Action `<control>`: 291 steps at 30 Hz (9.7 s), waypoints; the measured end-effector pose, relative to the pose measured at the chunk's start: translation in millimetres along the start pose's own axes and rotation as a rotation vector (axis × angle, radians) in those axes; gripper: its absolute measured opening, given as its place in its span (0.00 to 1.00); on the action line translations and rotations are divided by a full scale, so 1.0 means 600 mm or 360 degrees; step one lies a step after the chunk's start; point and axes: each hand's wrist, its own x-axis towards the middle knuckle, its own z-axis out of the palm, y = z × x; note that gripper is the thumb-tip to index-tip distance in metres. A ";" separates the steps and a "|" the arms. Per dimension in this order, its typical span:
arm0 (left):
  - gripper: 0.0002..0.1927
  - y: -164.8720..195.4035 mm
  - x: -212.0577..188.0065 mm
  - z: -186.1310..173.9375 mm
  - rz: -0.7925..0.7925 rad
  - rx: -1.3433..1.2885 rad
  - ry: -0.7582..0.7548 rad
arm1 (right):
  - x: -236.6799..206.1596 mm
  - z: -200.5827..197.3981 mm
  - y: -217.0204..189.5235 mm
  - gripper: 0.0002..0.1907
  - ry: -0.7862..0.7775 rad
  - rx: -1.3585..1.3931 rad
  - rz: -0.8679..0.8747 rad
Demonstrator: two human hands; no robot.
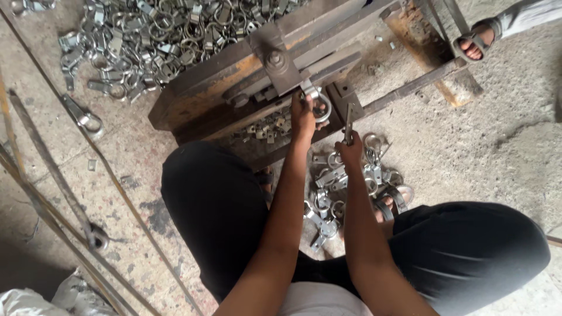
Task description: The person sits on the floor and operates a manual metal press machine. They repeatedly pick up metal rings, place them into the press, and pull a lever to process the items, then remove the finished pieces.
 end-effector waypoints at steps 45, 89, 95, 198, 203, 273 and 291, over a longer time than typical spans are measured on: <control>0.39 -0.003 -0.022 -0.095 -0.0143 0.1229 0.0043 | 0.037 0.095 -0.120 0.32 -0.0147 -0.0508 -0.1009; 0.37 -0.060 -0.041 0.003 -0.0090 0.0391 0.0024 | 0.067 -0.089 0.036 0.28 0.0323 -0.0189 0.0683; 0.32 -0.081 -0.035 -0.006 0.0301 0.0332 -0.0039 | 0.026 -0.120 0.062 0.21 0.0247 0.2286 0.0735; 0.16 0.140 -0.056 0.025 -0.0050 0.0414 0.0118 | -0.148 -0.035 -0.006 0.25 0.0005 -0.0577 0.0012; 0.18 0.165 -0.074 0.041 -0.0023 0.0418 0.0080 | -0.204 -0.036 0.017 0.36 0.0075 -0.0387 0.0053; 0.17 -0.043 0.017 0.010 0.0393 0.0466 0.0392 | 0.073 0.077 -0.076 0.23 -0.0196 -0.0703 -0.1523; 0.21 -0.061 0.019 -0.001 0.0213 -0.0025 0.0232 | 0.093 -0.016 -0.005 0.18 -0.0698 -0.0150 -0.0118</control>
